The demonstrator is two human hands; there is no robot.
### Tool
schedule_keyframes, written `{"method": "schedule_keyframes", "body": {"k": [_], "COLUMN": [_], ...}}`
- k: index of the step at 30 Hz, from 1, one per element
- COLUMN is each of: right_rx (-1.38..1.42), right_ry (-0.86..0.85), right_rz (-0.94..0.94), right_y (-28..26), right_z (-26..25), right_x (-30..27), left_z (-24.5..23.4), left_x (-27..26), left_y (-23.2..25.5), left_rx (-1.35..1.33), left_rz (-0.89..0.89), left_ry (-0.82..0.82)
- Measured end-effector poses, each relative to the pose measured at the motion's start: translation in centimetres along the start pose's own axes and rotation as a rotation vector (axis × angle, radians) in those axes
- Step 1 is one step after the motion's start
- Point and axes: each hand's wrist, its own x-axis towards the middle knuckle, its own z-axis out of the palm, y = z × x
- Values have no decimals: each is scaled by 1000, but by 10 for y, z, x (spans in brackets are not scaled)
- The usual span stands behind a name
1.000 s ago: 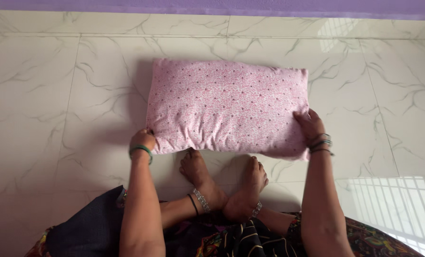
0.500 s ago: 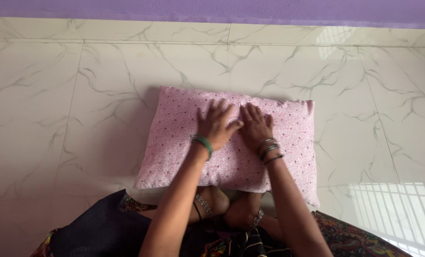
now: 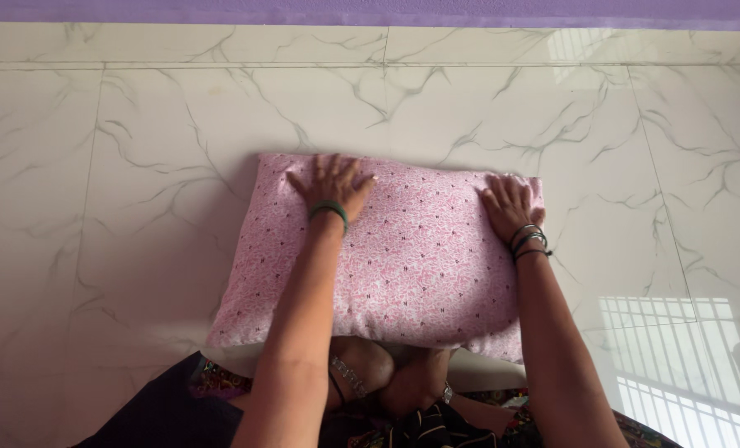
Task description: The person removes a pink pillowcase from a pillow, then inserts the pillow into a blue floral pillowcase. The person adjusts the pillow and smooths the new case.
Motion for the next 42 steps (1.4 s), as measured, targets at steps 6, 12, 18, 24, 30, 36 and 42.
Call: {"method": "schedule_keyframes", "body": {"k": [6,12,18,24,30,36,42], "right_rx": [215,231,1474,693,587,341,1106], "right_ry": [-21,354,255,455,599,544,245], "right_rz": [349,593,478,288,562,385,470], "right_y": [46,90,129,123,132,142,127], "right_z": [8,43,38,46,63,54,29], "right_x": [-15,-20,36,87,89,94,64], "left_z": [18,82,99,86,71,69,53], "left_x": [46,74,144,160,139,120,111], "left_y": [-85,-178,-229,-210,-188,-184,-205], "left_rx": [-31,-402,-721,-807,-671,-525,-561], "left_rz": [-144,-412,-329,-426,-480,-405,-274], "left_ry": [134,326,412,292,526,541,427]}}
